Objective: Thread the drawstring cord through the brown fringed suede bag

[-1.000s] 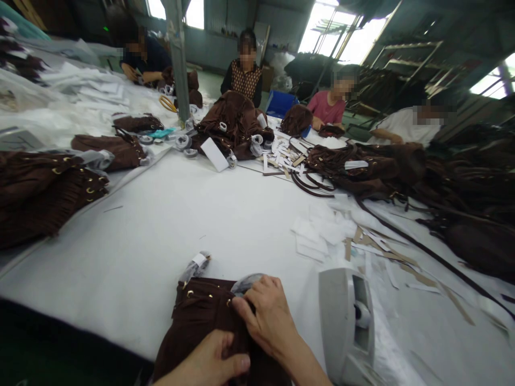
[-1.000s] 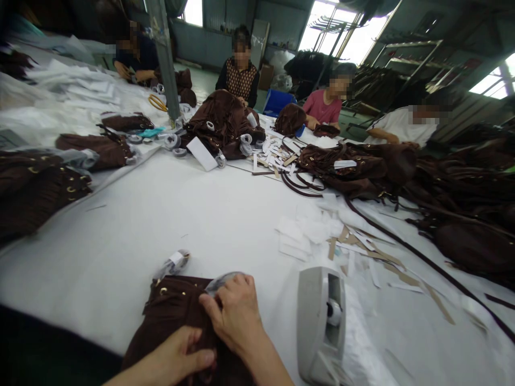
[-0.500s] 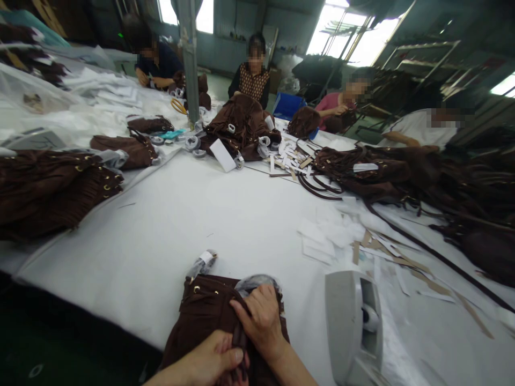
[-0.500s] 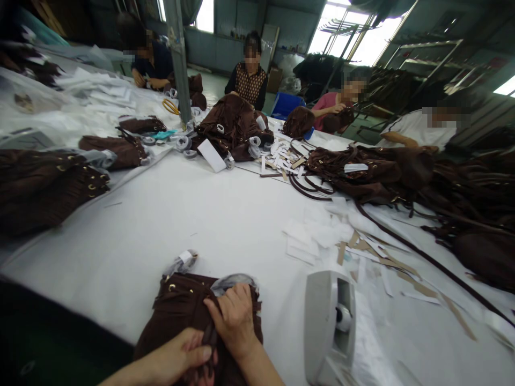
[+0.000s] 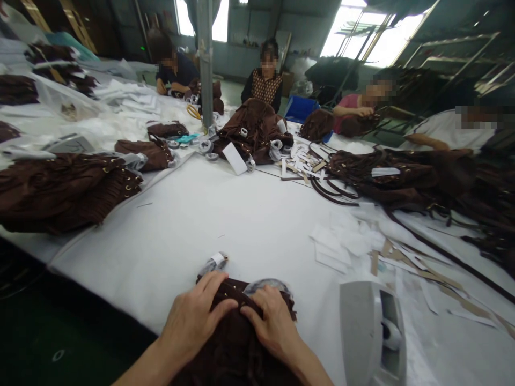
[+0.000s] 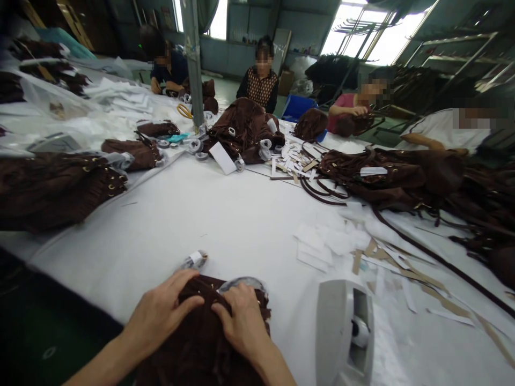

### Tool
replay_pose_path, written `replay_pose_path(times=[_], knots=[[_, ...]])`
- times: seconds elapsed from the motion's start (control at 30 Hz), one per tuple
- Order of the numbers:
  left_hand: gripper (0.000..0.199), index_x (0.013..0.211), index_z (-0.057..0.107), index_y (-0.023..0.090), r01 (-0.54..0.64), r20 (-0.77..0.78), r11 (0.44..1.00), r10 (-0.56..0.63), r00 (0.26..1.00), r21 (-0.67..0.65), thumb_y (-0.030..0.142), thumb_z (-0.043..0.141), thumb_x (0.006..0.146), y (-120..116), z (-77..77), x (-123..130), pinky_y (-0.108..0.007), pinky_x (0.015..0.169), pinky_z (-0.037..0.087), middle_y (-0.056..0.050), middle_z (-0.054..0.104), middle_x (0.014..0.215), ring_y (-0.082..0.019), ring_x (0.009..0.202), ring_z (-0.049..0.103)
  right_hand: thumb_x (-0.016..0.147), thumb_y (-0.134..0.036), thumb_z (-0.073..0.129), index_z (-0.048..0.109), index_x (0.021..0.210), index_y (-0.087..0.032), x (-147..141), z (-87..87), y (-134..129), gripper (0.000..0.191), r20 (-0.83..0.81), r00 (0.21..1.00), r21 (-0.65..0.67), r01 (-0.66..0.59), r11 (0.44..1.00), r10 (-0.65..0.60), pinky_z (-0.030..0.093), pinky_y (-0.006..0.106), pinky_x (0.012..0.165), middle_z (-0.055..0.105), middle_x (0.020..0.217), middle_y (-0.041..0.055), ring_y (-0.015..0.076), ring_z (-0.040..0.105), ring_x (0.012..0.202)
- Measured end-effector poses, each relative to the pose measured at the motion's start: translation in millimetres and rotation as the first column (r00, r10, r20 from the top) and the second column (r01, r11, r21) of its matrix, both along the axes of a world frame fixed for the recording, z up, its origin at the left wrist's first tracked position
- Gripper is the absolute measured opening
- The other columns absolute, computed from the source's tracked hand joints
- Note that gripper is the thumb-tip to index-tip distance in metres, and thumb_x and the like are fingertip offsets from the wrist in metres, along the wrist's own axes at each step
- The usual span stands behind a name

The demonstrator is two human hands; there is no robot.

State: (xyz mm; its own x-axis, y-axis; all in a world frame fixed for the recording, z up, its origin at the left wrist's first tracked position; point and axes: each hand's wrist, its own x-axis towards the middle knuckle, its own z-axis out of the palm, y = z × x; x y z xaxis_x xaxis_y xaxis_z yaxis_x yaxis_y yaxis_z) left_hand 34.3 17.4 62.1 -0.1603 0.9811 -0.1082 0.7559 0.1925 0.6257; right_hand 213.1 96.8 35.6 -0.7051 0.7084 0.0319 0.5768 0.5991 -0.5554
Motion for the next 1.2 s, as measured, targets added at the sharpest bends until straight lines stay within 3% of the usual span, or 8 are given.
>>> replay_pose_path(times=[0.17, 0.27, 0.4, 0.53, 0.7, 0.9, 1.0, 1.2], knots=[[0.034, 0.090, 0.060, 0.020, 0.326, -0.224, 0.940, -0.340, 0.913, -0.096, 0.052, 0.051, 0.086, 18.2, -39.8, -16.2, -0.030, 0.062, 0.047, -0.005, 0.067, 0.089, -0.024, 0.077, 0.066, 0.089, -0.026, 0.057, 0.058, 0.073, -0.018, 3.2, -24.6, -3.6, 0.018, -0.088, 0.993, 0.220, -0.062, 0.973, 0.083, 0.038, 0.036, 0.071, 0.059, 0.069, 0.0036, 0.0209, 0.051, 0.073], [0.036, 0.083, 0.059, 0.020, 0.351, -0.231, 0.935, -0.351, 0.908, -0.042, 0.054, 0.048, 0.087, 26.2, -55.6, -22.2, -0.029, 0.062, 0.046, -0.004, 0.066, 0.081, -0.023, 0.077, 0.065, 0.091, -0.036, 0.054, 0.061, 0.076, -0.018, 3.5, -33.7, 3.9, 0.024, -0.138, 0.989, 0.265, -0.019, 0.964, 0.057, 0.039, 0.035, 0.068, 0.061, 0.068, 0.0042, 0.0208, 0.053, 0.070], [0.027, 0.100, 0.059, 0.022, 0.129, -0.038, 0.979, -0.124, 0.992, 0.160, 0.045, 0.051, 0.088, 25.6, -42.3, -30.3, -0.031, 0.075, 0.048, -0.005, 0.065, 0.103, -0.021, 0.084, 0.063, 0.093, -0.041, 0.049, 0.062, 0.084, -0.020, 15.7, -10.6, 7.0, 0.027, -0.276, 0.941, 0.042, 0.214, 0.976, -0.195, 0.043, 0.032, 0.073, 0.065, 0.082, 0.0052, 0.0204, 0.059, 0.080], [0.031, 0.097, 0.061, 0.020, -0.127, 0.324, 0.990, 0.099, 0.941, 0.065, 0.046, 0.046, 0.089, 4.6, -17.2, -16.8, -0.026, 0.060, 0.048, -0.003, 0.066, 0.080, -0.014, 0.057, 0.058, 0.092, -0.044, 0.047, 0.065, 0.081, -0.019, 38.9, 23.0, -15.3, 0.032, -0.245, 0.780, -0.215, 0.535, 0.817, -0.575, 0.044, 0.027, 0.063, 0.065, 0.070, 0.0032, 0.0181, 0.060, 0.067], [0.047, 0.082, 0.060, 0.013, 0.245, 0.711, 0.920, 0.050, 0.701, -0.306, 0.056, 0.041, 0.087, -15.7, -17.1, 25.9, -0.020, 0.043, 0.042, -0.004, 0.061, 0.067, -0.016, 0.055, 0.061, 0.088, -0.045, 0.047, 0.061, 0.064, -0.017, 39.2, 22.1, -53.6, 0.040, -0.004, 0.826, -0.590, 0.453, 0.668, -0.564, 0.032, 0.022, 0.040, 0.054, 0.050, -0.0020, 0.0111, 0.048, 0.038], [0.045, 0.080, 0.058, 0.013, 0.286, 0.669, 0.941, -0.095, 0.737, -0.182, 0.057, 0.050, 0.083, -11.8, -35.8, 48.4, -0.022, 0.045, 0.044, -0.001, 0.056, 0.067, -0.014, 0.054, 0.054, 0.081, -0.028, 0.055, 0.068, 0.075, -0.017, 23.9, 8.1, -78.0, 0.018, -0.063, 0.868, -0.528, 0.390, 0.754, -0.493, 0.036, 0.022, 0.049, 0.063, 0.061, 0.0000, 0.0133, 0.055, 0.054], [0.045, 0.079, 0.058, 0.013, 0.277, 0.805, 0.932, 0.025, 0.592, -0.233, 0.057, 0.051, 0.082, -12.9, -39.6, 48.7, -0.023, 0.049, 0.045, -0.004, 0.060, 0.070, -0.016, 0.062, 0.058, 0.082, -0.028, 0.054, 0.066, 0.073, -0.018, 28.1, 9.8, -79.8, 0.018, -0.100, 0.838, -0.484, 0.429, 0.762, -0.536, 0.040, 0.023, 0.055, 0.066, 0.064, 0.0006, 0.0150, 0.058, 0.058], [0.032, 0.096, 0.058, 0.010, 0.293, 0.899, 0.853, 0.436, 0.053, -0.431, 0.038, 0.065, 0.080, -20.7, -29.0, 48.1, -0.030, 0.067, 0.050, -0.012, 0.070, 0.082, -0.017, 0.070, 0.065, 0.086, -0.034, 0.052, 0.065, 0.088, -0.020, 39.3, 11.8, -67.1, 0.019, -0.268, 0.723, -0.277, 0.576, 0.769, -0.637, 0.044, 0.026, 0.061, 0.069, 0.075, 0.0019, 0.0170, 0.062, 0.064]])
